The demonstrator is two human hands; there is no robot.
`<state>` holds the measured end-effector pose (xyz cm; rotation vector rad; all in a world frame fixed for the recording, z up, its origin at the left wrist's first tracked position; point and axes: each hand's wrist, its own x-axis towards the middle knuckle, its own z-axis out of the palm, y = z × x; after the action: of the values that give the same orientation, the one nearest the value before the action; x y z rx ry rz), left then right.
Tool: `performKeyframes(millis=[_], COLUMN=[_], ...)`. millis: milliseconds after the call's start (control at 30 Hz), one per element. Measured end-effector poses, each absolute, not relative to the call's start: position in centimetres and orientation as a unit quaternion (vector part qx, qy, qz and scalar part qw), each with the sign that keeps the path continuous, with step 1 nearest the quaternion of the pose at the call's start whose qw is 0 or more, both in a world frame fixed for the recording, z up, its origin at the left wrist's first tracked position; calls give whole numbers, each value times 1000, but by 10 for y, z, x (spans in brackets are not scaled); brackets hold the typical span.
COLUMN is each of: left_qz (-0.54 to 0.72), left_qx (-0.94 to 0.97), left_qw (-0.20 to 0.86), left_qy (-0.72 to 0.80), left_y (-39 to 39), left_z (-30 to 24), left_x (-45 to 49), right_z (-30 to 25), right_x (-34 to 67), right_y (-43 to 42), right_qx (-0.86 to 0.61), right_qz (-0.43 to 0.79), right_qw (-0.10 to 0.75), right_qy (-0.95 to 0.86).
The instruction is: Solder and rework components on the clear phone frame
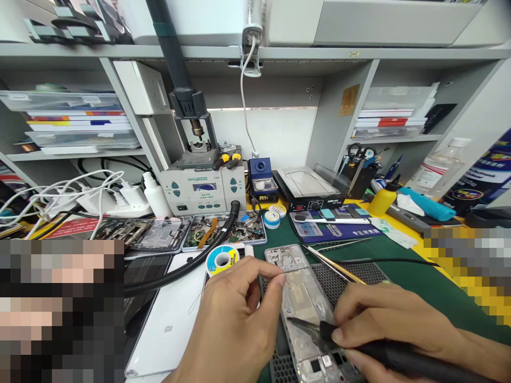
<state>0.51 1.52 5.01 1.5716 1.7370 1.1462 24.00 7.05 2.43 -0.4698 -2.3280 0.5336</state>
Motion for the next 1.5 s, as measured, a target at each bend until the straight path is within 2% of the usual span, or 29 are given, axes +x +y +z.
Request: performKeyframes(millis=[233,433,700,900,1167,1500], left_qz=[417,419,416,419,423,432], left_qx=[595,615,609,607,608,603], left_qw=[260,249,254,258,255,227], left_qy=[636,620,626,624,622,631], left_y=[16,19,19,19,19,18], left_z=[43,38,37,38,38,43], left_x=[1,0,-1,-1,0,2], right_z=[18,26,26,32,17,37], right_x=[242,243,246,246,249,257], right_y=[70,73,71,73,72,81], right_qx=[-174,-167,-179,-168,-161,-187], right_qz=[198,210,210,201,194,132], right_qw=[373,331,339,306,350,382], right_qy=[-890,-905,-899,-915,-902,-896])
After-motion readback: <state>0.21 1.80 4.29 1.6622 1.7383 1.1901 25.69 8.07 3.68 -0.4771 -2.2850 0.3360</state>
